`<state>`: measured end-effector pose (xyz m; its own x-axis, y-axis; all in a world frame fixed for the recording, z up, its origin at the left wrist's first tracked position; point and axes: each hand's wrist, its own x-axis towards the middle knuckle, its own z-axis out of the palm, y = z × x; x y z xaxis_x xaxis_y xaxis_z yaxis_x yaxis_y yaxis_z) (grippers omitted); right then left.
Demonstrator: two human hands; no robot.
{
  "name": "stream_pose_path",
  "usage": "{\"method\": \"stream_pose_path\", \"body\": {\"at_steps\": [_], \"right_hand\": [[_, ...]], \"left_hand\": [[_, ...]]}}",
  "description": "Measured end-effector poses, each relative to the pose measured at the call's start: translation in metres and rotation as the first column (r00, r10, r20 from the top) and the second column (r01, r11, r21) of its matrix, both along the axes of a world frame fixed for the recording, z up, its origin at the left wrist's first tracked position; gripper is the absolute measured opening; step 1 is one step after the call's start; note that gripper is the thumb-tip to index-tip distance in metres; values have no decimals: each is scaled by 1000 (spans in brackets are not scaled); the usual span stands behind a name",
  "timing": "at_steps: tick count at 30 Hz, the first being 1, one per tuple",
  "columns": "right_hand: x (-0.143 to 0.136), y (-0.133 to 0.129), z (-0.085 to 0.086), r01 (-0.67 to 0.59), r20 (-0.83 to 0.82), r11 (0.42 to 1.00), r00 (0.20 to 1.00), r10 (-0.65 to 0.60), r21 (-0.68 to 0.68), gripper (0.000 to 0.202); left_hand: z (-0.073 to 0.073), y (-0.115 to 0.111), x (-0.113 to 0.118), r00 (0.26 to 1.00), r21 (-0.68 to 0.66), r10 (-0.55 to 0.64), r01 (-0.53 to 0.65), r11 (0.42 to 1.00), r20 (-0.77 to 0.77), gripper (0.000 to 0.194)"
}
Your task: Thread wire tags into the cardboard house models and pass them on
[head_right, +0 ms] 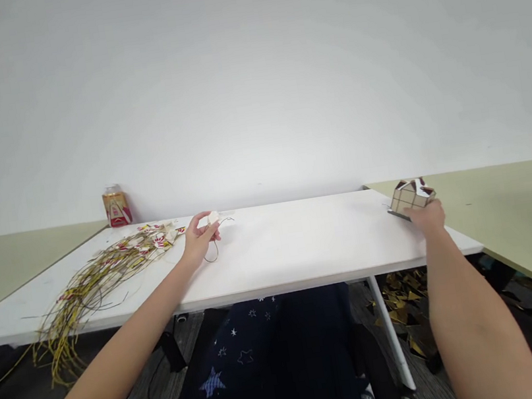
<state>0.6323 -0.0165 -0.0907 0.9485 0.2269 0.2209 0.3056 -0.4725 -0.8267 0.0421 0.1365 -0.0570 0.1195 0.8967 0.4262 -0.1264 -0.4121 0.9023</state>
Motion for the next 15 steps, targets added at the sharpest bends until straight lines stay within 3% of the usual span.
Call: {"method": "stream_pose_path", "body": {"at_steps": [4,8,12,15], "right_hand": [[4,2,-2,9,70,1000,997,-9,-7,31],[-16,7,0,1,139,1000,990,0,-2,32],[-67,28,8,-103,162,994,981,108,-34,21],[-129,57,19,-254,176,967,952,252,-11,27]], "left_hand": [[-1,1,-1,1000,4,11,-11,1000,10,64],[0,2,0,998,-8,36,-36,999,60,65],[1,2,2,997,-7,23,-23,1000,80,65],[1,1,2,996,-4,3,-3,1000,92,64]]}}
